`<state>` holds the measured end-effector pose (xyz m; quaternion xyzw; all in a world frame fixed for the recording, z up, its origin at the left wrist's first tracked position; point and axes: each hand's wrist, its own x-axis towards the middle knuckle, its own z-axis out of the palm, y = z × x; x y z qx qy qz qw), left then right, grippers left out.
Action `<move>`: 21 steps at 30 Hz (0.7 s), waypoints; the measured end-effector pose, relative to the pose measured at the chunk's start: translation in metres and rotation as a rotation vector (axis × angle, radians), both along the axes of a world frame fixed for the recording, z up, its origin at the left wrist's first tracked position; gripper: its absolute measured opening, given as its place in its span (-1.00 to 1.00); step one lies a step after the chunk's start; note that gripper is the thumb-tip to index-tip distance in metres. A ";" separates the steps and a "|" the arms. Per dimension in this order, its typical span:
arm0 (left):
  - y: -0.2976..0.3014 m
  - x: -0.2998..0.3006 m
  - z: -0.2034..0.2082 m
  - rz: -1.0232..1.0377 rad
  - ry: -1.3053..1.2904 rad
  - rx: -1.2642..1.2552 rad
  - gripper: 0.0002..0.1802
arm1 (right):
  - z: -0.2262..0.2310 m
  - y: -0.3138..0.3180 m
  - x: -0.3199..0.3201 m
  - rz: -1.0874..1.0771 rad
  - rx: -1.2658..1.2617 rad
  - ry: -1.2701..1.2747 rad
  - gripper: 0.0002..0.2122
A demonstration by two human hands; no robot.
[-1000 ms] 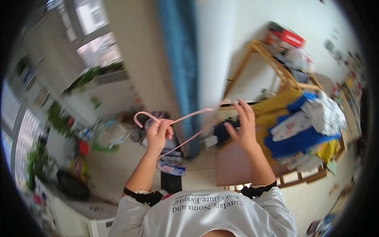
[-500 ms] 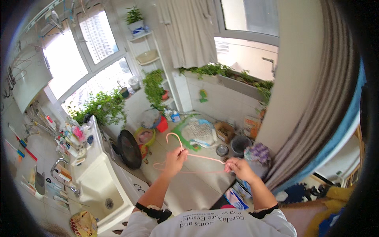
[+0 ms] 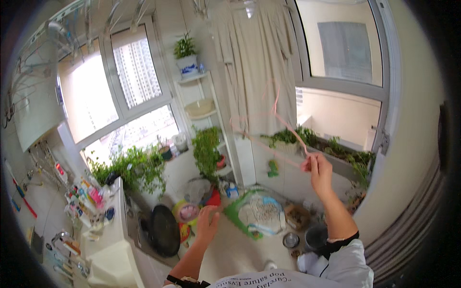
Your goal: The person removes clothes and a towel from hangers on a rack, takes them to a bed, and folds each item by hand before placing them on a stack.
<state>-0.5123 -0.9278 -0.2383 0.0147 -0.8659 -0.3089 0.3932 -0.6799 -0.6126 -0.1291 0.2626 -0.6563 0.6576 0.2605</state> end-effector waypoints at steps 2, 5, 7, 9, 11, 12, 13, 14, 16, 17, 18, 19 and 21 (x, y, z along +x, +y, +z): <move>-0.029 -0.055 -0.004 -0.003 0.026 0.035 -0.78 | 0.061 -0.012 -0.069 -0.138 0.012 0.213 -0.81; -0.056 -0.108 0.000 0.018 0.027 0.048 -0.79 | 0.164 -0.050 -0.146 -0.324 -0.026 0.435 -0.82; -0.071 -0.139 0.006 0.028 0.026 0.044 -0.80 | 0.231 -0.077 -0.188 -0.355 -0.058 0.500 -0.80; -0.089 -0.175 0.002 0.026 0.009 0.057 -0.80 | 0.292 -0.095 -0.229 -0.460 -0.010 0.592 -0.79; -0.109 -0.202 0.007 0.044 0.017 0.117 -0.83 | 0.342 -0.123 -0.254 -0.426 -0.122 0.630 -0.78; -0.120 -0.215 0.009 0.055 0.018 0.146 -0.84 | 0.361 -0.138 -0.264 -0.393 -0.162 0.616 -0.78; -0.130 -0.231 0.009 0.070 0.000 0.181 -0.84 | 0.378 -0.151 -0.271 -0.367 -0.197 0.602 -0.78; -0.139 -0.246 0.009 0.086 -0.022 0.214 -0.83 | 0.391 -0.161 -0.281 -0.341 -0.232 0.584 -0.78; -0.157 -0.276 0.020 0.088 -0.049 0.216 -0.82 | 0.415 -0.177 -0.306 -0.364 -0.188 0.563 -0.78; -0.164 -0.288 0.029 0.078 -0.053 0.188 -0.81 | 0.429 -0.185 -0.318 -0.377 -0.165 0.558 -0.78; -0.172 -0.302 0.037 0.068 -0.057 0.159 -0.81 | 0.442 -0.192 -0.329 -0.383 -0.177 0.585 -0.79; -0.183 -0.316 0.039 0.077 -0.053 0.166 -0.81 | 0.454 -0.199 -0.338 -0.383 -0.191 0.609 -0.79; -0.206 -0.343 0.038 0.092 -0.049 0.183 -0.80 | 0.480 -0.210 -0.354 -0.450 -0.190 0.678 -0.79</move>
